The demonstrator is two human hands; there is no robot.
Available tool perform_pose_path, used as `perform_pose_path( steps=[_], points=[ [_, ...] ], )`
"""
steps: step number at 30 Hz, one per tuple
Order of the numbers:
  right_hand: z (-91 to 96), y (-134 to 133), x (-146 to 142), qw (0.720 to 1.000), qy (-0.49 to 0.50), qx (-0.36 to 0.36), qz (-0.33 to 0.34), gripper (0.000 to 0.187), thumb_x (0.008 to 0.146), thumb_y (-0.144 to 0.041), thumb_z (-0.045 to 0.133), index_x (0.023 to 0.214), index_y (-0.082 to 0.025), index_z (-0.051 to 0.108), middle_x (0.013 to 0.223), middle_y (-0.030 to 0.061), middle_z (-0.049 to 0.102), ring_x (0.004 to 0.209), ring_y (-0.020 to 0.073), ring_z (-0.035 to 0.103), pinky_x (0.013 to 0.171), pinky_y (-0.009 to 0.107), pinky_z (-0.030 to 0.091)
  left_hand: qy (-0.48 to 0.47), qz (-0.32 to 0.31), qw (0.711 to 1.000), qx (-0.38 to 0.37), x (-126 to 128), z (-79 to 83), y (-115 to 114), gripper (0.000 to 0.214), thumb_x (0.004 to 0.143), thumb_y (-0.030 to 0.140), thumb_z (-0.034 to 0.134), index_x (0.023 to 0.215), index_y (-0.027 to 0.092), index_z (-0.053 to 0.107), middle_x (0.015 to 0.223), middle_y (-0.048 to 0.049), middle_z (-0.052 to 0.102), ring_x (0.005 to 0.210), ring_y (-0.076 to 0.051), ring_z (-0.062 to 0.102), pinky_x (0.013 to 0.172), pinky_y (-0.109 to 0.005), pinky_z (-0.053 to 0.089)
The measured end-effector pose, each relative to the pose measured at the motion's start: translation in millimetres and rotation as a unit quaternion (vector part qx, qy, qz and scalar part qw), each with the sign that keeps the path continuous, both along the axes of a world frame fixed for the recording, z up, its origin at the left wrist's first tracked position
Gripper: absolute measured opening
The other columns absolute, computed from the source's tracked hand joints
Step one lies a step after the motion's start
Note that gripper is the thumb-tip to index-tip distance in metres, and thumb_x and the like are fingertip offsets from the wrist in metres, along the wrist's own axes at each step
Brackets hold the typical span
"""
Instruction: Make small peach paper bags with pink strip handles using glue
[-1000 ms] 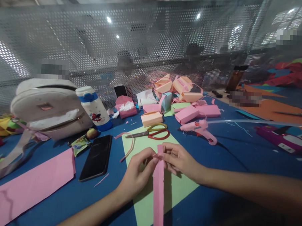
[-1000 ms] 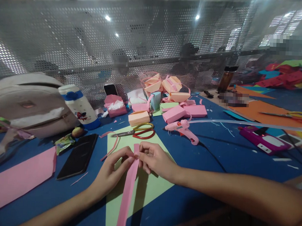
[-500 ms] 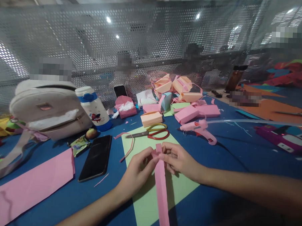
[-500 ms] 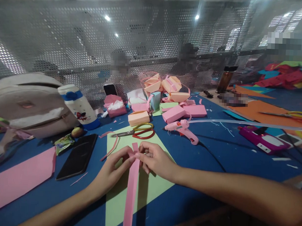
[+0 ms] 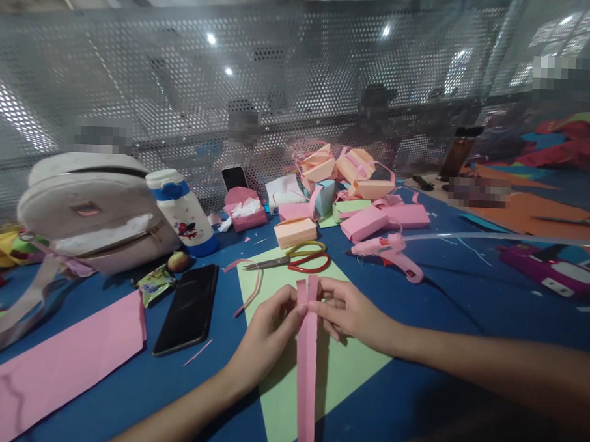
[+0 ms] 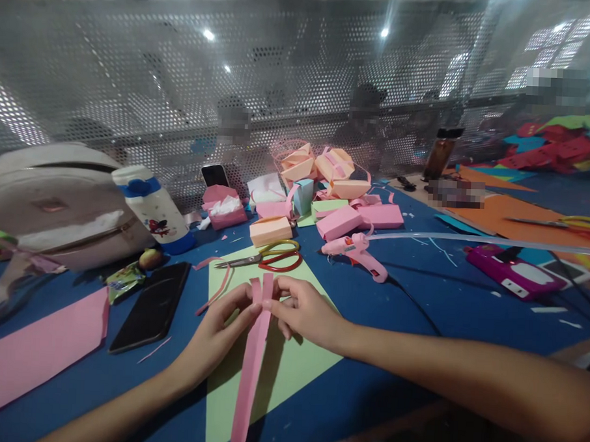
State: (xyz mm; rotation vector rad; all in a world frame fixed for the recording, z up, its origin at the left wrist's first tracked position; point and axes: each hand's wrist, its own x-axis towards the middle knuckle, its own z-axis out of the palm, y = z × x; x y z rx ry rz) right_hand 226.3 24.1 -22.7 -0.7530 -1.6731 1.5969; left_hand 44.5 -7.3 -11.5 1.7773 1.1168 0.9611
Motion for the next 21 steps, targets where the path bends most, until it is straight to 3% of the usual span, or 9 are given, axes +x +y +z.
perform_pose_path(
  steps=[10,17,21],
  points=[
    [-0.3,1.8,0.9,0.997,-0.045,0.056,0.01,0.022,0.092,-0.037,0.06,0.086,-0.017,0.057,0.062,-0.0067,0.049,0.041,0.0045,0.044,0.04,0.018,0.033,-0.014,-0.001,1.0,-0.011,-4.6,-7.2,3.9,0.026,0.095,0.038,0.053,0.08,0.018,0.056,0.076,-0.0002,0.056,0.073,-0.016,0.052,0.067,-0.025,0.04],
    [-3.3,1.4,-1.5,0.998,0.037,-0.034,0.04,0.033,0.085,-0.048,0.068,0.085,-0.017,0.056,0.058,-0.0081,0.046,0.039,0.0047,0.041,0.033,0.016,0.027,0.042,0.025,0.996,0.075,-4.6,-2.0,-1.3,0.025,0.096,0.034,0.05,0.078,0.018,0.055,0.074,-0.0001,0.055,0.072,-0.016,0.051,0.067,-0.025,0.039],
    [-4.0,0.9,-1.0,1.0,0.019,-0.005,0.012,0.031,0.087,-0.047,0.066,0.085,-0.018,0.054,0.065,-0.0071,0.049,0.039,0.0032,0.043,0.036,0.016,0.029,0.041,0.029,0.997,0.062,-3.5,-2.1,-0.5,0.024,0.096,0.034,0.051,0.079,0.018,0.056,0.074,0.0006,0.055,0.071,-0.015,0.05,0.067,-0.024,0.039]
  ],
)
